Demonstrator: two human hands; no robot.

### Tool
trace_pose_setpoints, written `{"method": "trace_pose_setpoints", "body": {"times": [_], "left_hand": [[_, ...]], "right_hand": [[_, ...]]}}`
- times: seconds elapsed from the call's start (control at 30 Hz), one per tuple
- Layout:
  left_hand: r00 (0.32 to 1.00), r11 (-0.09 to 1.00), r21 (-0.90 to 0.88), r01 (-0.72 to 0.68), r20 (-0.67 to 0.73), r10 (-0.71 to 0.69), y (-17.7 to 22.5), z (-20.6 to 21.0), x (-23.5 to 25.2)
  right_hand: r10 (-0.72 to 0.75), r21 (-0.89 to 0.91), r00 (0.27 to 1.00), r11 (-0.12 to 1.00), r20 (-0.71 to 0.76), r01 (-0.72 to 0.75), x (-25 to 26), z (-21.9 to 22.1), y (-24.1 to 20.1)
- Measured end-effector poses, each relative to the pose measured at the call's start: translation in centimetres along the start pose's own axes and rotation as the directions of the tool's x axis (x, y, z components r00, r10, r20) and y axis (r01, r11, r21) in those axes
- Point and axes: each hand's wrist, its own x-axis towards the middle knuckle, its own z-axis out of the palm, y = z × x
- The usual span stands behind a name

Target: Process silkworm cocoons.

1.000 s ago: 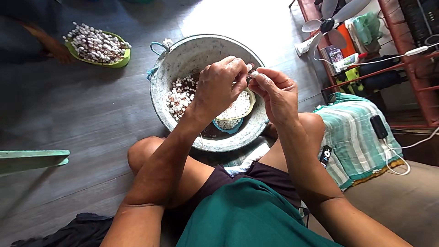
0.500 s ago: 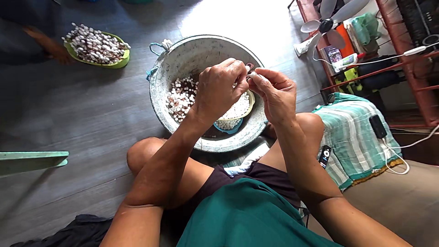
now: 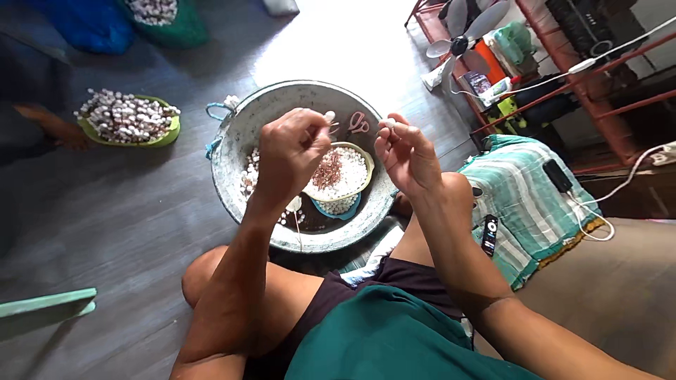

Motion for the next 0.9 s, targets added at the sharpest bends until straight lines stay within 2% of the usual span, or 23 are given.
{"method": "trace_pose_setpoints", "body": {"times": [0.07, 0.17, 0.4, 0.53, 0.9], "left_hand": [[0.999, 0.998, -0.048, 0.038, -0.015, -0.039, -0.3, -0.4, 0.1], [0.994, 0.992, -0.078, 0.098, -0.033, -0.101, -0.8, -0.1, 0.2], [0.991, 0.991, -0.048, 0.128, 0.035, -0.126, -0.9, 1.3, -0.6], [0.988, 0.984, -0.093, 0.15, 0.038, -0.147, -1.5, 2.4, -0.1], [0.968, 0.965, -0.116, 0.237, 0.111, -0.225, -2.5, 3.9, -0.3]], "right_hand": [[0.04, 0.12, 0.998, 0.992, 0.046, -0.045, 0.0, -0.5, -0.6], [0.073, 0.197, 0.994, 0.977, 0.077, -0.087, 0.7, -1.5, -1.3], [0.046, 0.105, 0.991, 0.993, 0.124, -0.059, 2.9, -3.3, -2.6], [0.054, 0.003, 0.989, 0.998, 0.137, -0.055, 4.4, -3.9, -3.1], [0.227, 0.071, 0.97, 0.97, 0.086, -0.233, 6.4, -5.1, -1.2]]}}
